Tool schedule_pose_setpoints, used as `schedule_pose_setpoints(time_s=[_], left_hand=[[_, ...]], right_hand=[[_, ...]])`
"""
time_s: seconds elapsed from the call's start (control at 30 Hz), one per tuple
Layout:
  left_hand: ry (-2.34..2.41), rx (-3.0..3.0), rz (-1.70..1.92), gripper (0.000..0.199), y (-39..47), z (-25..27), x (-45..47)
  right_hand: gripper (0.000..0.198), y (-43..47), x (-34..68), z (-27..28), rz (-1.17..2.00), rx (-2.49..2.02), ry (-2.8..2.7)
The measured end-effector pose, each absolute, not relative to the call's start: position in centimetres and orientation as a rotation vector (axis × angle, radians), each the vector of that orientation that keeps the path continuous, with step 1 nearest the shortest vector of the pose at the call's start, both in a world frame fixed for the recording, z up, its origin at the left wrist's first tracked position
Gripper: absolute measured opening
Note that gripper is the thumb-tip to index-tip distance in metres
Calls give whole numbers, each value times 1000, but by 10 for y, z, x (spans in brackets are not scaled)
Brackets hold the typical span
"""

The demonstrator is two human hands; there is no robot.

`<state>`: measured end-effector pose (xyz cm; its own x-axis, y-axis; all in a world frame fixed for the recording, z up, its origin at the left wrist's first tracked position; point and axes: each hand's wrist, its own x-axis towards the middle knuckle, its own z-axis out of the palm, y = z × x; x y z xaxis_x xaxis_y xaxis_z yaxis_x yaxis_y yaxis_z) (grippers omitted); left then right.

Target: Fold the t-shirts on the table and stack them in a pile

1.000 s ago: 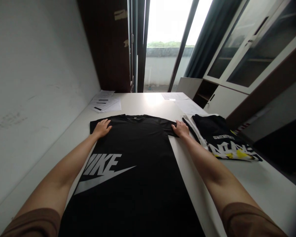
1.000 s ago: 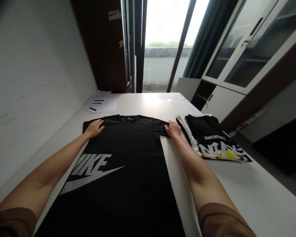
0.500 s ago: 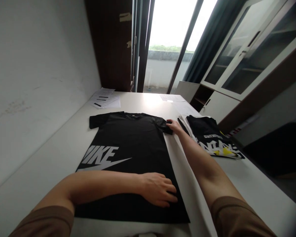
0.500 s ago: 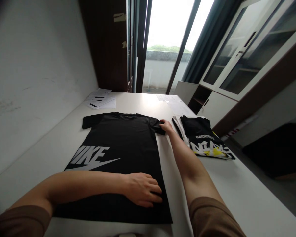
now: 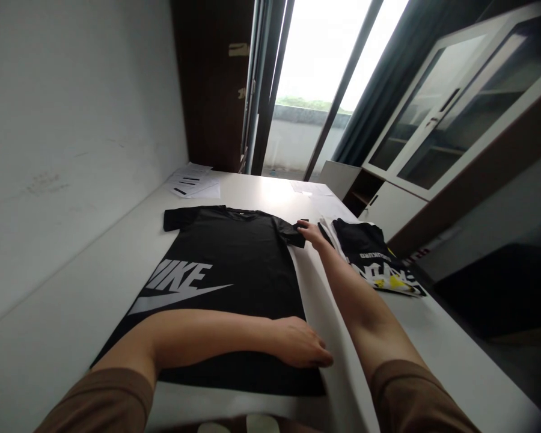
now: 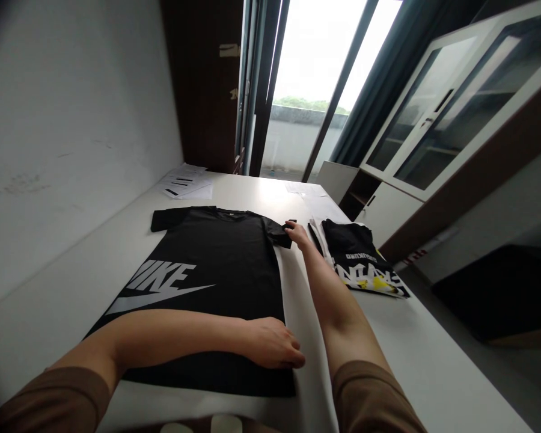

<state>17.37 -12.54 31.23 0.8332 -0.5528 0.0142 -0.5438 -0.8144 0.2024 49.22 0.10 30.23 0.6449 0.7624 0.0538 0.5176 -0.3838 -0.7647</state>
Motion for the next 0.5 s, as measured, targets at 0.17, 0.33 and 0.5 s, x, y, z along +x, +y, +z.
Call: schedule_pose_setpoints(time_s=[0.17,0.33,0.5], left_hand=[[-868,2772,228,12,-122,325,164],[-796,2748,280,5,-110,344,139],[-685,2758,280,9,-89,348,114]], right_hand=[[53,13,499,310,253,-2117,-1053],[52,32,498,338,193,-2232,-1164],[49,50,483,368,156,-2222,-1217]])
